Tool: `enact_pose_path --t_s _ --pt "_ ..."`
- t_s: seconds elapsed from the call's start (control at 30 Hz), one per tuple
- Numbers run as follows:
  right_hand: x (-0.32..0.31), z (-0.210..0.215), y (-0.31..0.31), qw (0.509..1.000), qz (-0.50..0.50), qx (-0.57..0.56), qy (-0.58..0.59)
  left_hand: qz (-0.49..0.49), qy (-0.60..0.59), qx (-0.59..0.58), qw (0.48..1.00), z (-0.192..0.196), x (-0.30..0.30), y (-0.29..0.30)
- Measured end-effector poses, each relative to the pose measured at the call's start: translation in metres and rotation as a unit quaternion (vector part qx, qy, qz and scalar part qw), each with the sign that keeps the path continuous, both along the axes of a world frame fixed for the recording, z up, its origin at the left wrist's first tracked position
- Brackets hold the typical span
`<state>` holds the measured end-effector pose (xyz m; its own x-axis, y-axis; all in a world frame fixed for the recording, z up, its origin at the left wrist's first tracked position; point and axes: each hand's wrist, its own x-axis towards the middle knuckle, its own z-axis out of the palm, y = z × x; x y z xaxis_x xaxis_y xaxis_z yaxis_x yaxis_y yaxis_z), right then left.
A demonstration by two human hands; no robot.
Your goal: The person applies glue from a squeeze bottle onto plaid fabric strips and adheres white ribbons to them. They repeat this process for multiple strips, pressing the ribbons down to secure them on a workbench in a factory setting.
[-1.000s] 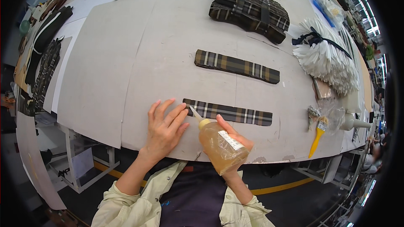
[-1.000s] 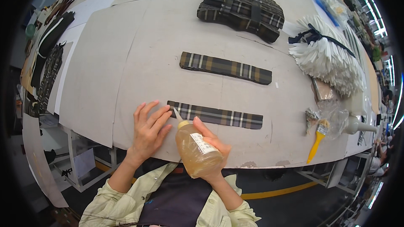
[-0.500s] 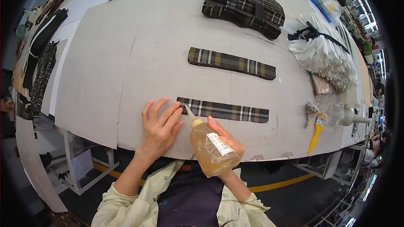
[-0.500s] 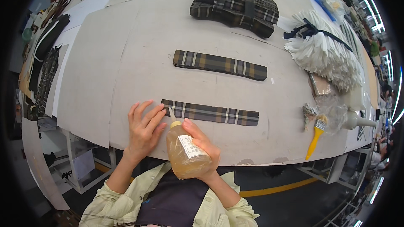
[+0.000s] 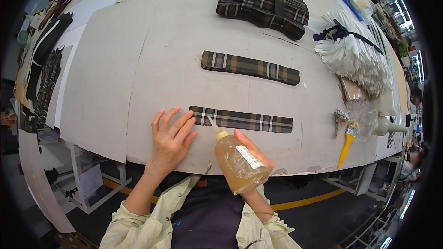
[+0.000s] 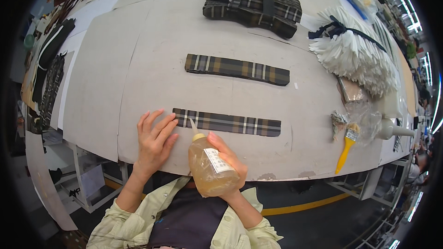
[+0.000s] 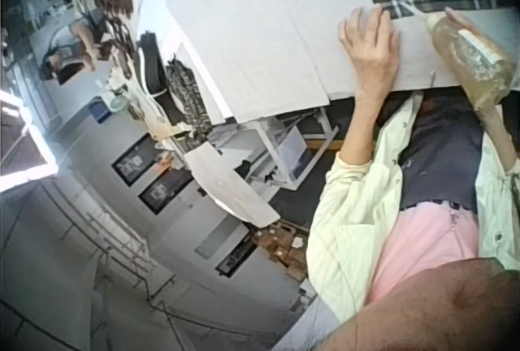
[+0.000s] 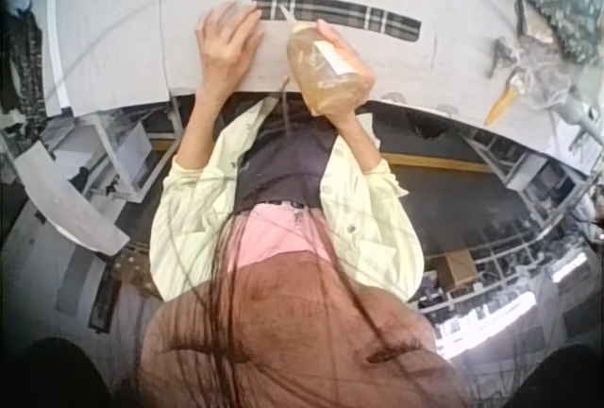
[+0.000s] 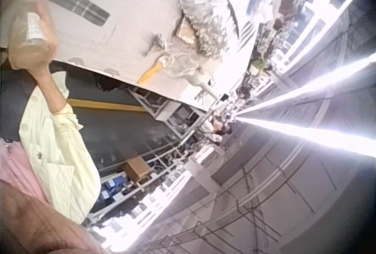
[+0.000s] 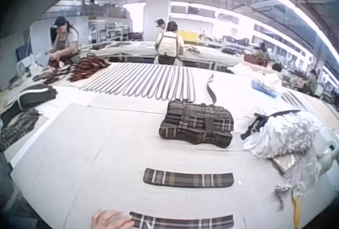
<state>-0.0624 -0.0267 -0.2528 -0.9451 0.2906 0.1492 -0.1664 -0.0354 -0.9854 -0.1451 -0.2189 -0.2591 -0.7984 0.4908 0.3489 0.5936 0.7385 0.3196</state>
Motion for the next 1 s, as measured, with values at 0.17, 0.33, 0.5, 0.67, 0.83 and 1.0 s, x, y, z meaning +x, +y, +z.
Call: enact_pose_path --t_s 0.17,0.33,0.5,0.67,0.83,1.0 --pt "0.001 -0.005 0.006 0.996 -0.061 -0.055 0.029 0.000 0.008 -0.008 1.000 0.001 -0.001 0.002" --pt "-0.005 0.009 0.020 0.994 -0.104 0.041 -0.006 -0.001 0.009 -0.014 1.000 0.002 0.000 0.003" --pt "0.000 0.009 0.027 0.987 -0.137 0.081 0.001 -0.002 0.013 -0.017 1.000 0.002 0.001 0.004" --pt "0.008 0.012 0.035 0.983 -0.177 0.056 0.005 -0.003 0.016 -0.019 1.000 0.003 0.001 0.005" --pt "0.016 0.011 0.046 0.975 -0.218 0.052 0.009 -0.004 0.021 -0.020 1.000 0.002 0.002 0.008" --pt "0.026 0.007 0.062 0.958 -0.238 0.159 0.032 -0.001 0.022 -0.023 0.999 0.003 0.002 0.008"
